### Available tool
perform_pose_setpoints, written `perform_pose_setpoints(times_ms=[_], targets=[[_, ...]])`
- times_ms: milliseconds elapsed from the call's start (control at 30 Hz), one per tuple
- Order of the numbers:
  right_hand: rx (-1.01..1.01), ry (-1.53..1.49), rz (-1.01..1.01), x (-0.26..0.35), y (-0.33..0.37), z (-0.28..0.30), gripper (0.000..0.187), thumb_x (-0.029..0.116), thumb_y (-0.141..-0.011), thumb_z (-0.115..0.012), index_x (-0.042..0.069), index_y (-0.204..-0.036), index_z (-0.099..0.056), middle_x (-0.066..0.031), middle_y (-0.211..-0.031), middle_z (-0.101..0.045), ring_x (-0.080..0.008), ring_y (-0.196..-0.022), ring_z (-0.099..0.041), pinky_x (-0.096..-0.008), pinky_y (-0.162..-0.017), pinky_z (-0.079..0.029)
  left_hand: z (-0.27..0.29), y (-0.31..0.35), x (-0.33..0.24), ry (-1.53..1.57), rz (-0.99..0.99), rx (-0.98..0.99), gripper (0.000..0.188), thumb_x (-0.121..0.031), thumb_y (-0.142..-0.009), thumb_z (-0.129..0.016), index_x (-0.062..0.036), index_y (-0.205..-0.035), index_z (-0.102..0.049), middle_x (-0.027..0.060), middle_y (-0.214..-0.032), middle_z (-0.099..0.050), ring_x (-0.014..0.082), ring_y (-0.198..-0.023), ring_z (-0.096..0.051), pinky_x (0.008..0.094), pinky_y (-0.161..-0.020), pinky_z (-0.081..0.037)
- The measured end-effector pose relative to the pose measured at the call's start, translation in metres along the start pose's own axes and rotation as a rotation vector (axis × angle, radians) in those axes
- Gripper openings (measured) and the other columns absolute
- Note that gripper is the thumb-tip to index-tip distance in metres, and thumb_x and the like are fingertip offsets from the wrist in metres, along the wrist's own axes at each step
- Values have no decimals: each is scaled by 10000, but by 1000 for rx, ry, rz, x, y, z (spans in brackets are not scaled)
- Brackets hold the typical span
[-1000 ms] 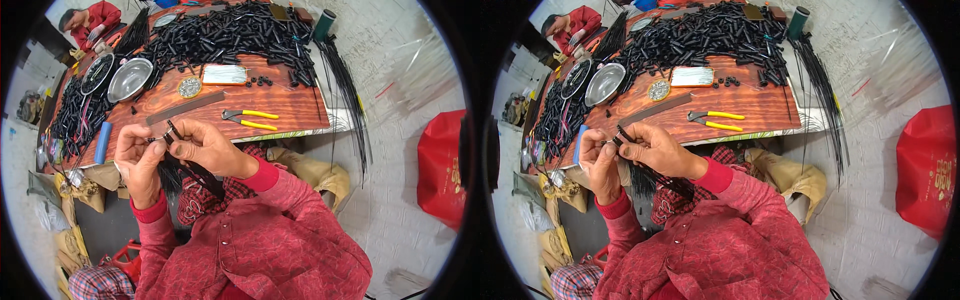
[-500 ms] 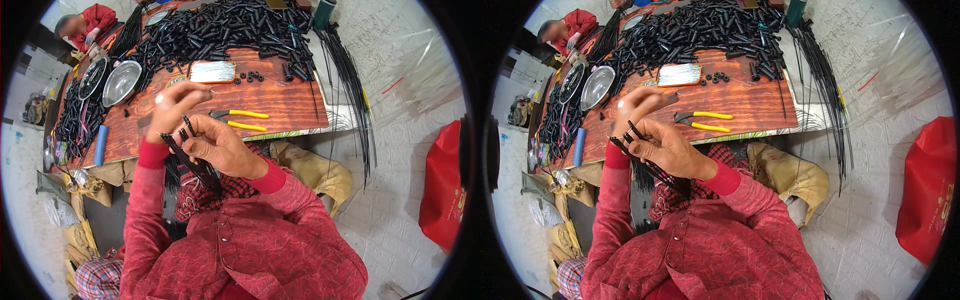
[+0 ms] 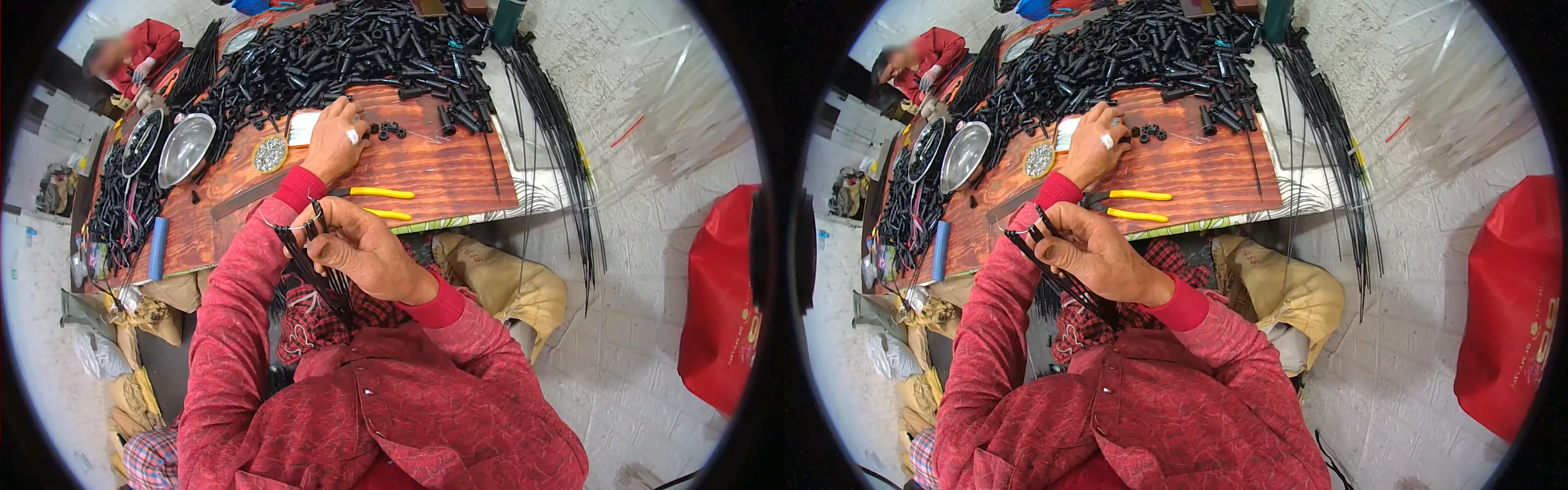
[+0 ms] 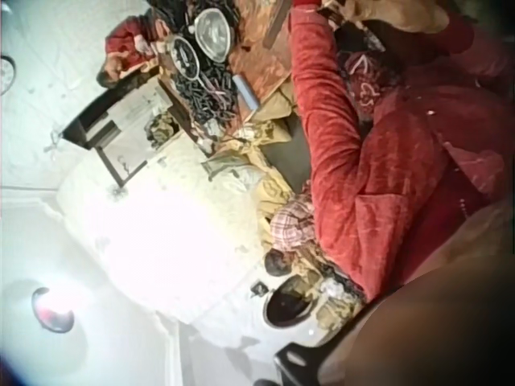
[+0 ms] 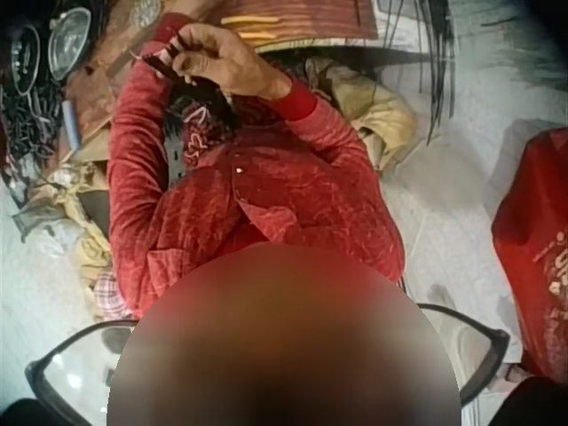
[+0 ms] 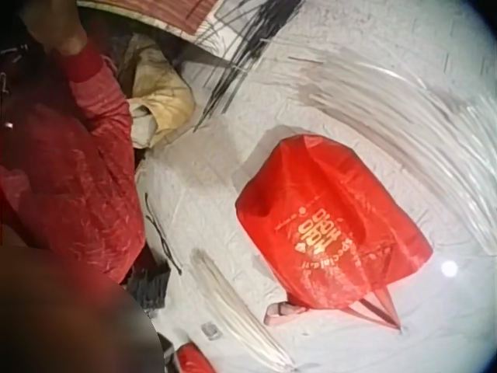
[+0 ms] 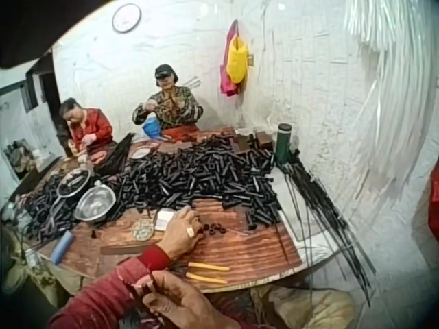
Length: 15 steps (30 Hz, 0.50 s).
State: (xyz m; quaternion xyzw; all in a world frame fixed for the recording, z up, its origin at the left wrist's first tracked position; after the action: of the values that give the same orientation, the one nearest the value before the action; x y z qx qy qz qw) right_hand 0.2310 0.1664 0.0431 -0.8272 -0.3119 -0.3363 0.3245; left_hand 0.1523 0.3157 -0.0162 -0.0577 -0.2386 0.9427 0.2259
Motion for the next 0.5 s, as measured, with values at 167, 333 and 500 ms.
perform_pose_setpoints(times_ms=[167,333,500], targets=[[-13,-19,-18,2,3,2,286,246,-988,-600,31,-1170,-552,-4,-959,-591,-48,-778,-543,-207,-702,-466,-7,4,6,51,19,-24,215,-115,-646,-801,-52,-827,-702,95,-1118,-620,298,-1075,-557,407,-875,-498],[-26,-2,-9,3,0,4,275,254,-993,-592,27,-1142,-547,-24,-974,-604,-58,-770,-550,-218,-692,-472,23,20,27,542,250,-191,129,-130,-808,-747,-39,-896,-719,84,-1030,-684,231,-947,-624,330,-859,-495],[-79,38,31,1,-13,14,216,229,-985,-604,30,-1060,-564,-3,-899,-595,-63,-737,-541,-215,-680,-452,66,60,31,1849,906,174,307,-172,-934,-649,-44,-1207,-594,59,-1032,-667,149,-880,-664,315,-826,-566]])
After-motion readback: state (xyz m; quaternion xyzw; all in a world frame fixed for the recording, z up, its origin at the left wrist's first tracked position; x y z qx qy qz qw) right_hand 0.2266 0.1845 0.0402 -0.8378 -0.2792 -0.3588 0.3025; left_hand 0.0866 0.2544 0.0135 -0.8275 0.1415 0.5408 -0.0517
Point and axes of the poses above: each hand's wrist, its own y-axis away from the middle knuckle, its own z-axis out of the back of the hand, x = y × z, the point moved 8 cm from there along -y, towards the middle knuckle
